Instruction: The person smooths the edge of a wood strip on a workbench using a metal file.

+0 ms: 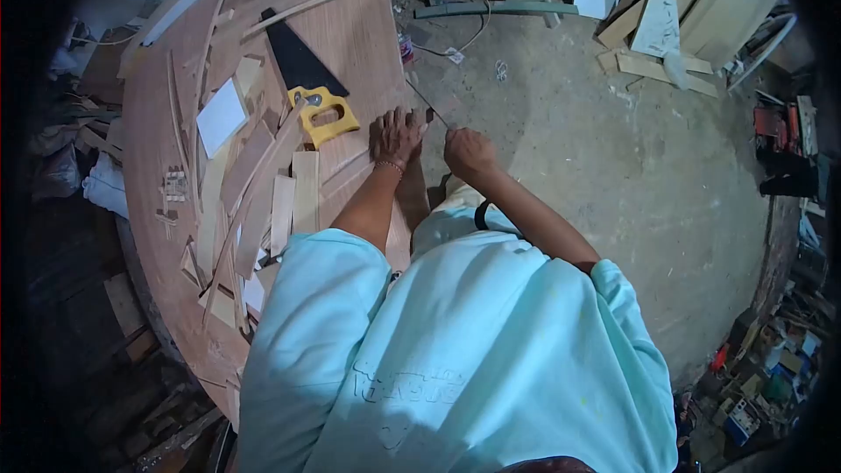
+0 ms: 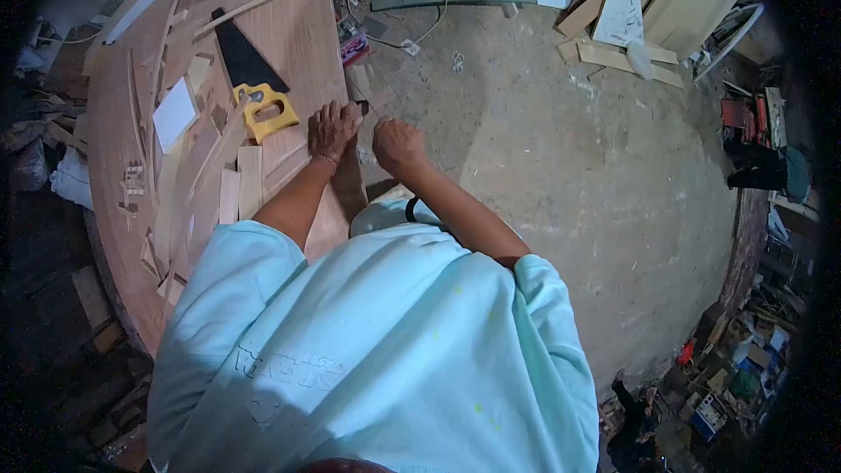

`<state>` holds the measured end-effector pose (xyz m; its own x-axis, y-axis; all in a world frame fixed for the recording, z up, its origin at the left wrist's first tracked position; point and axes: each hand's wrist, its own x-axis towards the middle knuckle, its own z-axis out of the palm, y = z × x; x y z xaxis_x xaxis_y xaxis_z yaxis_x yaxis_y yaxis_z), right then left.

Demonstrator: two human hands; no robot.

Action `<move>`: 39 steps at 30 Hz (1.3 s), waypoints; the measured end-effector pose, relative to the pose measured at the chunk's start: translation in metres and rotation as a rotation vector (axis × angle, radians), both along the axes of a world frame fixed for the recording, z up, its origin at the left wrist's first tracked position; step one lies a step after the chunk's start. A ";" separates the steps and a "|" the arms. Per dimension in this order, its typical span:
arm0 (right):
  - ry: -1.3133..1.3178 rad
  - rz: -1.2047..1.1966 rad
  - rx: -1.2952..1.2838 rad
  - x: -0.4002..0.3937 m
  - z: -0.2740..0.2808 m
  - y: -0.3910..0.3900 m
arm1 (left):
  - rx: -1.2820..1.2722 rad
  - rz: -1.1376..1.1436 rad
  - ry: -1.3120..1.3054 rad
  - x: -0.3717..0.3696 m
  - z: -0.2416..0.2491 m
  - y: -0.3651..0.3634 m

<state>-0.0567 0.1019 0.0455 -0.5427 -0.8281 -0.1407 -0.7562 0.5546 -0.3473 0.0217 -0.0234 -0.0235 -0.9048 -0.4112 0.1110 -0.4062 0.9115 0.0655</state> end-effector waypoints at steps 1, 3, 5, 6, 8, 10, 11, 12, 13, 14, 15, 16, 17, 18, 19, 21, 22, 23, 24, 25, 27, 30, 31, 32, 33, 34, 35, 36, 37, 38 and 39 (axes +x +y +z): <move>0.002 0.000 -0.007 0.000 0.003 -0.001 | -0.007 0.000 0.002 0.002 0.002 0.001; 0.015 0.059 -0.169 0.001 0.012 0.000 | 0.073 0.015 -0.085 0.000 0.006 -0.001; -0.051 0.082 -0.017 0.000 0.012 0.007 | 0.081 0.023 -0.124 -0.002 0.008 0.000; -0.112 0.100 0.139 -0.004 0.013 0.008 | 0.066 0.020 -0.106 -0.002 0.007 0.001; -0.120 0.036 0.166 -0.003 0.024 0.013 | 0.086 0.018 -0.083 0.000 0.016 0.003; -0.093 -0.033 0.196 -0.002 0.023 0.014 | 0.083 0.025 -0.089 -0.001 0.015 0.003; -0.088 -0.034 0.195 -0.005 0.016 0.010 | 0.083 0.027 -0.108 -0.001 0.013 0.002; -0.005 0.067 0.078 -0.007 0.008 0.006 | 0.086 0.023 -0.110 -0.001 0.012 0.002; 0.072 0.166 -0.039 -0.008 0.004 0.002 | 0.077 0.021 -0.103 0.000 0.011 0.001; 0.061 0.160 -0.037 -0.012 0.000 -0.006 | 0.067 0.019 -0.099 0.000 0.009 -0.001; 0.065 0.120 0.043 -0.013 -0.005 -0.012 | 0.047 0.014 -0.044 -0.001 0.005 -0.001; 0.062 0.101 0.130 -0.006 -0.009 -0.012 | 0.033 0.028 0.003 0.000 -0.002 0.001; 0.112 0.136 0.085 -0.006 -0.006 -0.003 | 0.057 0.003 -0.015 -0.005 0.002 0.001; 0.151 0.192 0.024 -0.008 0.000 0.006 | 0.073 0.001 -0.041 0.002 0.010 0.000; -0.013 0.104 0.069 -0.007 0.004 0.006 | 0.064 0.065 -0.071 0.023 0.015 0.001; -0.009 0.017 0.225 -0.003 0.021 0.014 | 0.101 0.069 0.059 0.005 0.028 0.006; -0.007 0.054 0.255 -0.005 0.032 0.015 | 0.135 0.019 0.080 0.002 0.022 0.004; -0.017 0.094 0.285 -0.004 0.036 0.015 | 0.075 0.016 0.063 0.000 0.010 0.003; -0.002 0.057 0.222 -0.004 0.030 0.009 | 0.066 0.014 0.057 -0.001 0.005 0.002; 0.010 0.046 0.222 -0.007 0.025 0.003 | 0.054 0.011 0.051 -0.001 0.007 0.001; -0.001 0.179 0.052 -0.011 0.016 -0.006 | 0.105 0.054 0.025 -0.002 0.015 0.002; 0.029 0.138 0.040 -0.008 0.011 -0.008 | 0.055 0.036 0.057 0.001 0.002 -0.003; 0.033 0.136 0.046 -0.007 0.014 -0.003 | -0.058 -0.029 0.124 0.000 -0.004 -0.004; -0.006 0.086 0.069 -0.005 0.018 0.004 | -0.008 0.008 0.045 -0.001 -0.010 -0.003; -0.045 0.038 0.091 -0.003 0.025 0.008 | -0.004 0.011 0.049 -0.002 -0.002 -0.003; -0.043 0.042 0.097 -0.002 0.034 0.009 | 0.027 0.028 0.026 -0.001 0.003 -0.001; -0.094 0.005 0.133 -0.002 0.044 0.011 | 0.059 0.043 0.004 -0.001 0.006 0.001; -0.145 -0.033 0.169 -0.002 0.049 0.012 | 0.065 0.044 0.005 -0.001 0.005 0.002; -0.144 -0.033 0.173 -0.003 0.043 0.010 | 0.048 0.043 0.036 -0.001 0.005 0.002; -0.094 0.015 0.170 -0.005 0.030 0.003 | 0.028 0.040 0.067 -0.001 0.004 0.001; -0.045 0.062 0.165 -0.007 0.019 -0.003 | 0.028 0.039 0.066 -0.001 0.000 0.000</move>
<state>-0.0638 0.0991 0.0645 -0.4813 -0.8233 -0.3008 -0.7763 0.5597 -0.2899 0.0211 -0.0232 -0.0235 -0.8790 -0.4499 0.1579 -0.4355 0.8924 0.1183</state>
